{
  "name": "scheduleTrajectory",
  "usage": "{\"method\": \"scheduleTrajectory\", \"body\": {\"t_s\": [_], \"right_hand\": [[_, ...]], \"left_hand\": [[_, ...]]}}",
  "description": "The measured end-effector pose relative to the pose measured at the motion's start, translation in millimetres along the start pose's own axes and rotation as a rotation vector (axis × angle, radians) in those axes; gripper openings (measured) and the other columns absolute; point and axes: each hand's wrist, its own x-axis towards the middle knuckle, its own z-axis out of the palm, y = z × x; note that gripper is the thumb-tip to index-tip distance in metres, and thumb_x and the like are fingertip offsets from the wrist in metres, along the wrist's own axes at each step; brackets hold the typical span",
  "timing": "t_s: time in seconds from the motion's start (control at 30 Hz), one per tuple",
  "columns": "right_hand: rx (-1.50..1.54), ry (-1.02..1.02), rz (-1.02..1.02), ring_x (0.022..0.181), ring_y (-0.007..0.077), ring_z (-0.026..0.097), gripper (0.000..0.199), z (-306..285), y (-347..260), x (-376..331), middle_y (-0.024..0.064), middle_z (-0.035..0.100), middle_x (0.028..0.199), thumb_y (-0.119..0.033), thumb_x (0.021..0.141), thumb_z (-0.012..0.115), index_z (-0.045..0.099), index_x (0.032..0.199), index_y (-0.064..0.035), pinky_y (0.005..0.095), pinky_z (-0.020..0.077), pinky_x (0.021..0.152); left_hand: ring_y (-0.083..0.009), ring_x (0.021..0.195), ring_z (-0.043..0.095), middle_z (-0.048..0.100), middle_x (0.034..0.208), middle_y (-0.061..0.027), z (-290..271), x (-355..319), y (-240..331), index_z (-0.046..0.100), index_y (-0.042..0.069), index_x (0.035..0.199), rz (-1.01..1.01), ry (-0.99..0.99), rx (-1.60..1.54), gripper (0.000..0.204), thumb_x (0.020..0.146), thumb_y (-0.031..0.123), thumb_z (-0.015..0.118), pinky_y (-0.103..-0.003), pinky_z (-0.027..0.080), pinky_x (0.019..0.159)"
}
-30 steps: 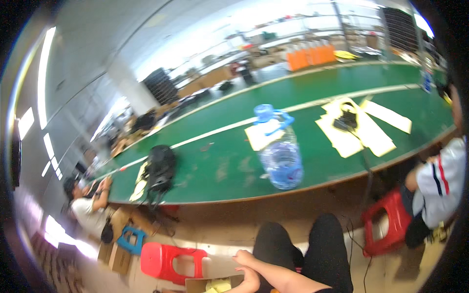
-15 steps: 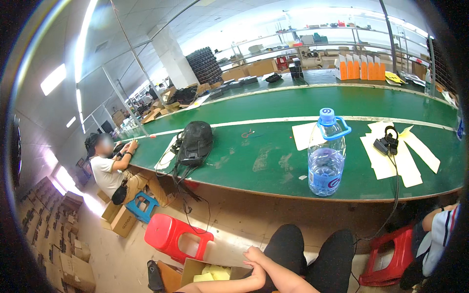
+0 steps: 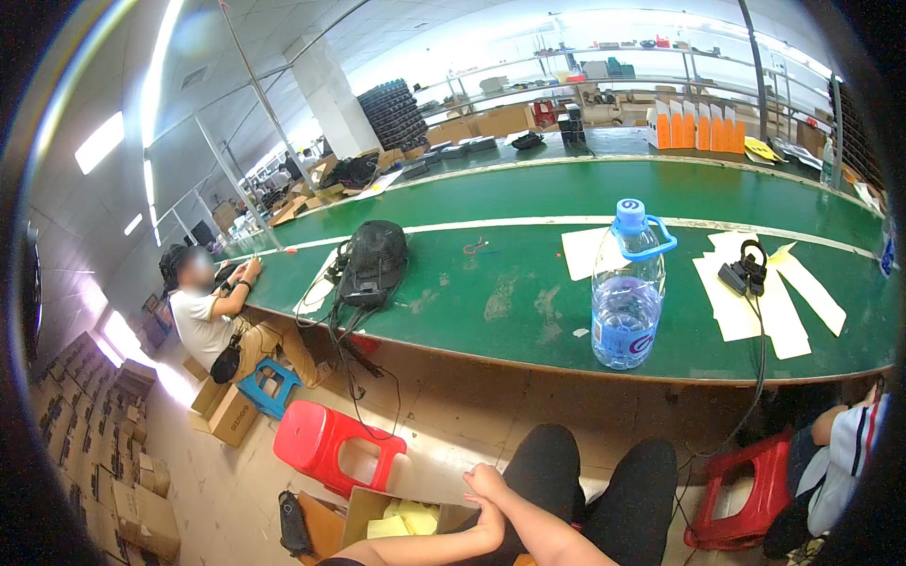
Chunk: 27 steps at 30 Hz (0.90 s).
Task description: Assemble electronic components by attaching straps or mounts.
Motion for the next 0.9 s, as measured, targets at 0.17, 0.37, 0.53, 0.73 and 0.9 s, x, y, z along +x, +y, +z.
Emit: {"method": "scheduleTrajectory", "body": {"t_s": [0.17,0.37,0.53,0.73,0.9], "right_hand": [[-0.083,-0.022,0.011,0.058,0.0325,0.054,0.030,-2,-6,-2,0.0196,0.053,0.059,-0.029,0.067,0.049,0.058,0.060,-0.0008,0.0387,0.0433,0.058],[-0.110,-0.106,-0.013,0.063,0.0343,0.056,0.030,2,3,2,0.0231,0.054,0.064,-0.026,0.068,0.049,0.057,0.064,0.0029,0.0399,0.0444,0.061],[-0.083,-0.192,-0.040,0.065,0.0341,0.056,0.031,-1,-5,-10,0.0222,0.055,0.068,-0.027,0.068,0.048,0.058,0.066,0.0013,0.0396,0.0445,0.062],[-0.216,-0.191,0.020,0.068,0.0333,0.056,0.026,7,1,-12,0.0198,0.057,0.073,-0.024,0.068,0.046,0.060,0.070,-0.0020,0.0401,0.0444,0.066],[-0.221,-0.072,0.006,0.058,0.0313,0.056,0.021,3,-14,-3,0.0169,0.055,0.061,-0.021,0.064,0.046,0.060,0.064,-0.0055,0.0393,0.0453,0.056]], "left_hand": [[-0.0395,0.091,0.045,0.040,0.117,-0.0043,7,9,7,0.045,0.017,0.113,-0.010,0.024,-0.012,0.037,0.077,0.019,0.039,-0.058,0.041,0.059],[-0.0398,0.092,0.044,0.039,0.118,-0.0064,4,8,3,0.044,0.015,0.114,0.009,0.023,-0.106,0.037,0.077,0.018,0.039,-0.058,0.041,0.059],[-0.0400,0.093,0.044,0.038,0.118,-0.0081,2,-3,5,0.043,0.015,0.114,0.043,0.025,-0.188,0.038,0.077,0.018,0.039,-0.057,0.041,0.059],[-0.0341,0.085,0.049,0.045,0.107,-0.0125,-8,-17,-9,0.044,0.005,0.111,-0.391,0.292,-0.086,0.039,0.073,0.003,0.046,-0.047,0.047,0.058],[-0.0392,0.089,0.042,0.042,0.104,-0.0191,-4,-16,-20,0.045,0.000,0.107,-0.320,0.280,-0.090,0.034,0.074,0.007,0.035,-0.048,0.040,0.063]]}}
